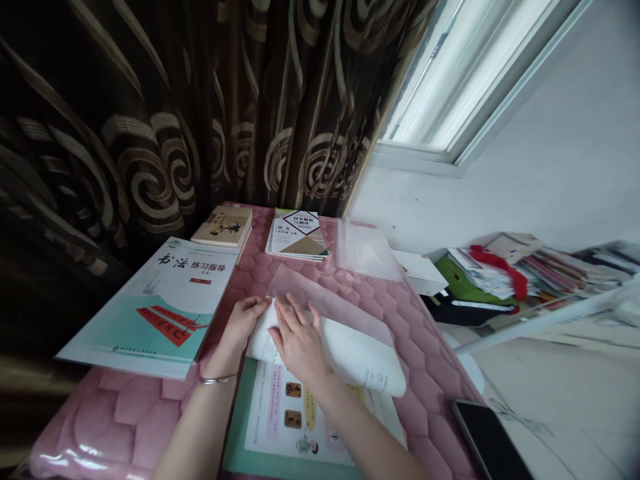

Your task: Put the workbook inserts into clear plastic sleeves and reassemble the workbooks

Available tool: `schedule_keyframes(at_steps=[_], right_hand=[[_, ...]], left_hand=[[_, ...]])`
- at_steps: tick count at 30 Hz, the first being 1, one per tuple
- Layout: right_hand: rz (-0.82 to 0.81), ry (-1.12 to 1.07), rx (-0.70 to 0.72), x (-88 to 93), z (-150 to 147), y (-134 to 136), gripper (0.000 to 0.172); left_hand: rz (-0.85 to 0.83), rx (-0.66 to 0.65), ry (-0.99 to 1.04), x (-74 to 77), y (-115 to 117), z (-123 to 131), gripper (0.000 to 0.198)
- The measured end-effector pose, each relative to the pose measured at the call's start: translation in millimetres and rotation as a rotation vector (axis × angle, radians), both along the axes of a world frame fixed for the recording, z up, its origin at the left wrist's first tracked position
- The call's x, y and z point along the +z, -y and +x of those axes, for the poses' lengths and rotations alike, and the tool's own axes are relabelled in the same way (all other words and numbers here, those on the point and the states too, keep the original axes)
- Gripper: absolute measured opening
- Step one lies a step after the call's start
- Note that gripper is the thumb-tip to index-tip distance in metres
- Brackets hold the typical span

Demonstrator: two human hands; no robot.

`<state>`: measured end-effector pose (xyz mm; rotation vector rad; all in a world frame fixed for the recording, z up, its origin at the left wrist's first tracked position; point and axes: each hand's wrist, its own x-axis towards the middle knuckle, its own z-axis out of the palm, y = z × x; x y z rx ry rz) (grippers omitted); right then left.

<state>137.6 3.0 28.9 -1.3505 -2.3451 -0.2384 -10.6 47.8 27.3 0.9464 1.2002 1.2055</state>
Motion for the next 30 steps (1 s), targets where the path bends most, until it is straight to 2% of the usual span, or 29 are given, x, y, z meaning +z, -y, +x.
schedule_keyframes(at_steps=[7, 12, 19, 25, 30], right_hand=[[0.026, -0.017, 0.036, 2.9, 3, 2, 0.044], [0.093, -0.033, 0.068, -2.6, 3, 2, 0.042], [0.162, -0.072, 0.039, -8.8, 2, 2, 0.041], [0.176, -0.104, 0.036, -9.5, 3, 3, 0.041], [0.182, -0.101, 0.059, -8.6, 3, 3, 0.043]], left_hand=[[0.166, 0.02, -0.205, 0.2, 0, 4, 0.028], [0.259, -0.001, -0.307, 1.8, 0, 8, 0.022], [0.24, 0.015, -0.24, 0.3, 0, 8, 0.028], [0.247, 0.001, -0.216, 5.3, 3, 10, 0.027], [0.251, -0.008, -0.143, 1.0, 3, 13, 0.025]])
